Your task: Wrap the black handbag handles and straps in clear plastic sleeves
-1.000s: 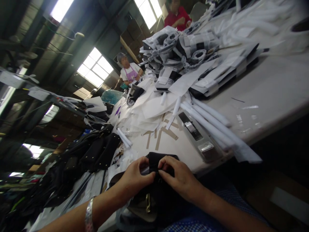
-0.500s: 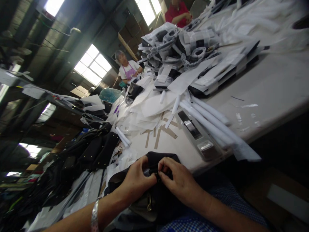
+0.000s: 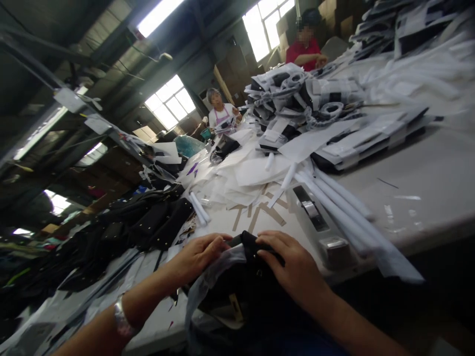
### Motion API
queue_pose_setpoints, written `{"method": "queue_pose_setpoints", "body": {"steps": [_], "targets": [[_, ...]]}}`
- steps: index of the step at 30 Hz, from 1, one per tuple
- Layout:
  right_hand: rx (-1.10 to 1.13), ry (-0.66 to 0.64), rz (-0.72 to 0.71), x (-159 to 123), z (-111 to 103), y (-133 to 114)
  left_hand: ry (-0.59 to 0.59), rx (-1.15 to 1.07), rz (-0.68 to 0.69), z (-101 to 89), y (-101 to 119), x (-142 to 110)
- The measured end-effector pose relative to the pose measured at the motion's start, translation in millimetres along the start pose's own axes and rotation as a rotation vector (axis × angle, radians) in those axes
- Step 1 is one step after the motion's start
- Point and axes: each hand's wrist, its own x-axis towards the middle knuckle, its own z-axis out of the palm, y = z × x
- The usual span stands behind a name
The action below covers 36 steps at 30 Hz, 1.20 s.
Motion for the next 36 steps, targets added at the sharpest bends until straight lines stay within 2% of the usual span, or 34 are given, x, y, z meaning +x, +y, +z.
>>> {"method": "queue_pose_setpoints", "body": {"steps": [2,3,6,8,9,11,13,15,16,18,20,22,24,27,30,32,33,36], "targets": [[-0.028,-0.013,-0.109,5,0,-11,0.008,-0.072,-0.060,-2.9,-11,-14],[-0.043,-0.064,-0.180,10,0,-18,-0.001,-0.110,-0.083,-3.7,-16,-21],[-0.114,-0.350,-0.421,27,5,-42,0.039,-0.192,-0.041,-6.6,-25,-39],[-0.196,-0.512,-0.521,39,11,-54,0.186,-0.227,0.060,-7.7,-29,-55],[-0.237,-0.552,-0.537,44,14,-57,0.274,-0.256,0.103,-6.5,-33,-66],[-0.291,-0.541,-0.515,52,18,-59,0.388,-0.385,0.119,2.3,-49,-93],[-0.277,-0.503,-0.466,58,19,-57,0.367,-0.569,0.042,22.8,-76,-120],[-0.226,-0.509,-0.421,60,18,-54,0.338,-0.676,-0.083,53.2,-114,-140],[-0.200,-0.531,-0.406,61,17,-53,0.399,-0.663,-0.142,70.3,-134,-145],[-0.166,-0.572,-0.390,61,16,-53,0.663,-0.531,-0.191,103.2,-170,-147],[-0.154,-0.588,-0.391,61,16,-52,0.780,-0.451,-0.157,129.3,-198,-140],[-0.157,-0.594,-0.393,62,16,-49,0.769,-0.426,-0.074,146.3,-213,-129],[-0.178,-0.592,-0.388,63,16,-47,0.712,-0.417,0.021,154.5,-219,-122],[-0.294,-0.503,-0.414,61,14,-54,0.682,-0.364,0.109,151.9,-215,-122],[-0.439,-0.376,-0.613,49,22,-88,0.788,-0.173,0.108,131.4,-201,-134],[-0.464,-0.417,-0.812,37,36,-121,0.868,0.022,0.131,108.5,-184,-144],[-0.468,-0.495,-0.891,32,45,-138,0.888,0.110,0.155,95.2,-173,-149],[-0.543,-0.558,-0.974,27,66,-180,0.919,0.268,0.223,55.3,-139,-165]]}}
